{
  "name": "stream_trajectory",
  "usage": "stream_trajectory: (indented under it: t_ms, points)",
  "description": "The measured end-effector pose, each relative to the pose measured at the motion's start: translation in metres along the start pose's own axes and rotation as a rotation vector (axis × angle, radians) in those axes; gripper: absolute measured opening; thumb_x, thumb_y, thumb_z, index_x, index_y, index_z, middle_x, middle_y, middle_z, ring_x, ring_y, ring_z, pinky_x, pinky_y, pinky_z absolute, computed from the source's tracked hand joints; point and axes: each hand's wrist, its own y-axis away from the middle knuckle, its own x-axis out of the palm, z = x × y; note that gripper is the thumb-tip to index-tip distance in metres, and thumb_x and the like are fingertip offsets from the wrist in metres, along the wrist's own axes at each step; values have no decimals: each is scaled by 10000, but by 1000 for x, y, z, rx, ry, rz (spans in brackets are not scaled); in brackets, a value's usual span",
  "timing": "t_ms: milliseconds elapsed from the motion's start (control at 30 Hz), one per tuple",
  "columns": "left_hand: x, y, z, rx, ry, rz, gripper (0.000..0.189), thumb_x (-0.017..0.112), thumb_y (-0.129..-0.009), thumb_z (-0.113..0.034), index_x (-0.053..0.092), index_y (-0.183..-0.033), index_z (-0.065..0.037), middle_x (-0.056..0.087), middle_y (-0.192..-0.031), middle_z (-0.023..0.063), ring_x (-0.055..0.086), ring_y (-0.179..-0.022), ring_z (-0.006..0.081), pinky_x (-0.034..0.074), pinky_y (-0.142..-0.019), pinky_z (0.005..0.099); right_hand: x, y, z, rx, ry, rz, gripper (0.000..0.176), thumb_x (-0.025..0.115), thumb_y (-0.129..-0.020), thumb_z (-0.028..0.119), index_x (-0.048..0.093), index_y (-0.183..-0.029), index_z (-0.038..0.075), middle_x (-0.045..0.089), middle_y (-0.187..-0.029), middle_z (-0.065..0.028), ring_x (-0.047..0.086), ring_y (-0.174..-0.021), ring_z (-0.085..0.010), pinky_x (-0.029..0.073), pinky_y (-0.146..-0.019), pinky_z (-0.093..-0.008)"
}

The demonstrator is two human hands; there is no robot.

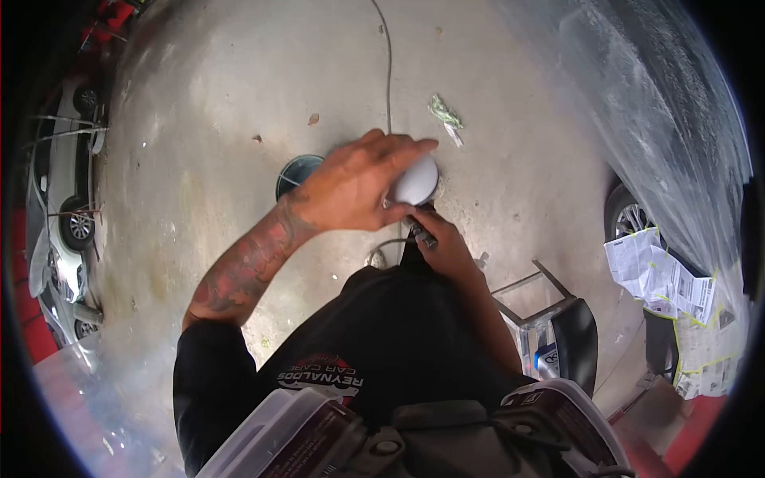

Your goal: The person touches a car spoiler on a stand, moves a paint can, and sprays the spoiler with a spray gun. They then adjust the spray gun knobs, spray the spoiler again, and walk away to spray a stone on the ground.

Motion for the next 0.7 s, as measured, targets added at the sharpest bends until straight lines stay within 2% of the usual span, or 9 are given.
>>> stream_trajectory:
  t_ms: [67, 167, 267, 300, 400, 433, 467, 533, 700]
  points:
    - [-11, -35, 25, -165, 211, 91, 855, 847, -730, -179, 427, -1469, -96, 611, -1261, 163, 608, -1125, 290, 487, -1023, 420, -20, -32, -12, -89, -17, -28, 667, 594, -756, -60, 540, -1396, 116, 634, -1120, -195, 620, -1019, -386, 491, -891, -427]
    - [-24, -86, 59, -311, 658, -13, 868, 851, -772, -203, 385, -1497, -100, 609, -1270, 174, 614, -1117, 264, 454, -1060, 423, -65, -83, -19, -66, -118, 66, 686, 586, -753, -54, 526, -1413, 124, 639, -1121, -208, 623, -1020, -392, 490, -886, -422]
    - [-41, -134, 74, -305, 707, -66, 877, 847, -789, -201, 359, -1512, -109, 609, -1263, 180, 616, -1110, 257, 435, -1083, 427, -110, -131, -23, -83, -162, 122, 699, 574, -756, -48, 512, -1429, 134, 639, -1128, -216, 632, -1001, -395, 490, -882, -426]
    - [-44, -150, 76, -289, 671, -89, 837, 836, -799, -201, 371, -1490, -116, 616, -1240, 206, 624, -1141, 281, 485, -1018, 417, -121, -143, -25, -89, -171, 130, 703, 571, -757, -49, 509, -1432, 136, 640, -1126, -217, 634, -998, -396, 490, -882, -426]
    - [-54, -191, 70, -321, 428, -72, 846, 849, -768, -196, 386, -1470, -107, 628, -1226, 203, 627, -1139, 310, 493, -1008, 419, -152, -176, -27, -94, -227, 176, 697, 572, -769, -43, 497, -1440, 124, 638, -1125, -227, 637, -996, -403, 493, -885, -420]
    - [-57, -203, 65, -323, 305, -74, 847, 844, -746, -184, 392, -1458, -106, 640, -1186, 205, 629, -1111, 352, 509, -981, 429, -154, -184, -32, -111, -223, 164, 691, 574, -772, -42, 496, -1440, 118, 637, -1124, -231, 638, -995, -405, 494, -883, -419]
    - [-61, -212, 59, -333, 141, -32, 856, 844, -742, -132, 389, -1466, -84, 601, -1284, 175, 613, -1142, 336, 487, -1033, 417, -155, -192, -35, -134, -218, 151, 686, 575, -775, -40, 495, -1440, 111, 636, -1124, -234, 638, -993, -406, 495, -880, -417]
    - [-61, -228, 61, -229, -33, -41, 835, 839, -722, -125, 410, -1436, -79, 580, -1301, 179, 597, -1125, 360, 511, -989, 423, -158, -207, -41, -131, -191, 167, 666, 623, -776, 13, 500, -1426, 91, 637, -1124, -234, 636, -998, -410, 499, -884, -428]
    - [-74, -247, 90, -255, -147, -3, 787, 818, -719, -118, 426, -1401, -79, 557, -1319, 185, 576, -1144, 380, 516, -957, 439, -157, -253, -46, -110, -207, 238, 687, 630, -786, 34, 481, -1448, 138, 633, -1160, -226, 633, -1004, -422, 509, -886, -448]
